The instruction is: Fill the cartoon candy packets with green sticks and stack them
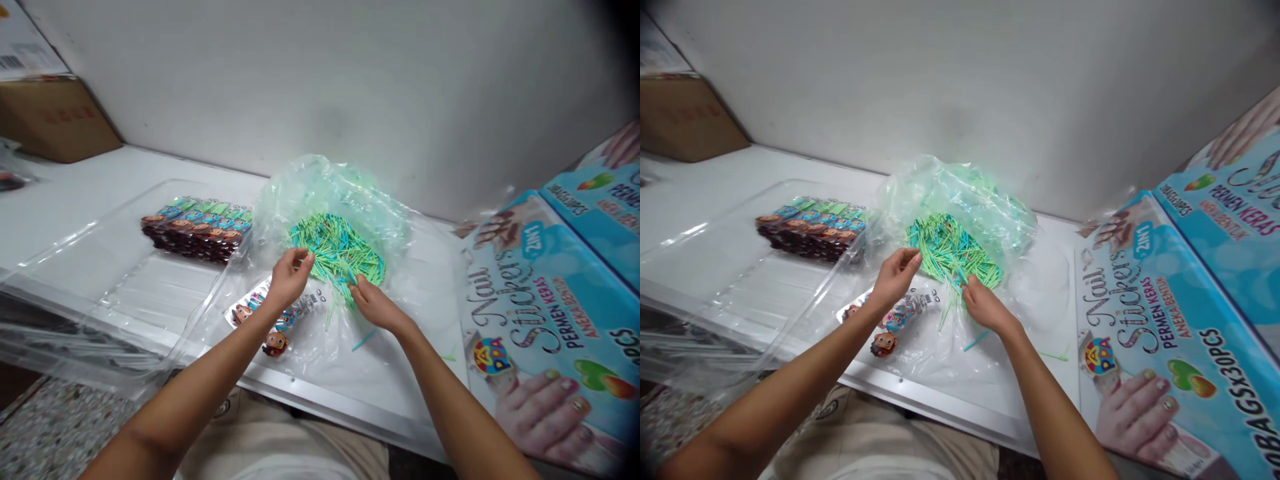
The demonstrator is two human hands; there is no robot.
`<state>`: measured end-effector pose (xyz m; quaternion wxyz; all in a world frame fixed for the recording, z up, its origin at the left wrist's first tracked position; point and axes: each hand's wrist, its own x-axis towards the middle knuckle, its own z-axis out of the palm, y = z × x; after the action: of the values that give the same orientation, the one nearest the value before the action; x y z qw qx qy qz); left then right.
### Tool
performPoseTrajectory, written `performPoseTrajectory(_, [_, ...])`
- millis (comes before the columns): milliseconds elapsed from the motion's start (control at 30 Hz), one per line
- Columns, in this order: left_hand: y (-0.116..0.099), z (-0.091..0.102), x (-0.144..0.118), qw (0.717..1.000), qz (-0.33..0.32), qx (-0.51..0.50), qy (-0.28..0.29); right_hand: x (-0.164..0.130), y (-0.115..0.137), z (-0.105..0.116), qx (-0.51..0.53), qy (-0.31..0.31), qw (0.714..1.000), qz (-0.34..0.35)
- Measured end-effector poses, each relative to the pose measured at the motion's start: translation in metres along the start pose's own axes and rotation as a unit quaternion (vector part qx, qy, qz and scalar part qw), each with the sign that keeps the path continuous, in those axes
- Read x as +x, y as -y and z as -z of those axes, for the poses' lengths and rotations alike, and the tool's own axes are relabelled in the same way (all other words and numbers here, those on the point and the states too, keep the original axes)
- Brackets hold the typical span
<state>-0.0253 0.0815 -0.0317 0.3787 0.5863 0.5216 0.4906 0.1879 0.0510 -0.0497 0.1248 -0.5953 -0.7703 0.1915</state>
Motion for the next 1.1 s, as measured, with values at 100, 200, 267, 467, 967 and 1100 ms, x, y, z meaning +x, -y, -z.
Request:
performPoseTrajectory(100, [-0.010,-0.028,0.009,0.994,0.017,-0.104,0.032,-0.014,0.011,0.009,0.008,-0.005,0.999,0.038])
performPoseTrajectory(200, [-0.021,-0.058,0.007,0.979,0.025,-0.189,0.076,-0.023,0.022,0.016,0.015,-0.011,0.997,0.079])
performPoseTrajectory(267, [-0.026,-0.073,0.000,0.969,0.010,-0.219,0.118,-0.026,0.025,0.020,0.040,-0.006,0.995,0.094])
performPoseTrajectory(467, [-0.034,-0.090,-0.024,0.955,0.081,-0.287,0.000,-0.026,0.028,0.014,0.372,-0.097,0.923,-0.019])
performPoseTrajectory(967, [-0.041,-0.080,-0.055,0.797,0.289,-0.509,-0.149,-0.038,0.080,-0.039,0.656,-0.276,0.698,-0.076])
performPoseTrajectory(1100, [-0.043,-0.067,-0.062,0.874,0.253,-0.414,-0.023,-0.052,0.080,-0.039,0.570,-0.247,0.780,-0.075])
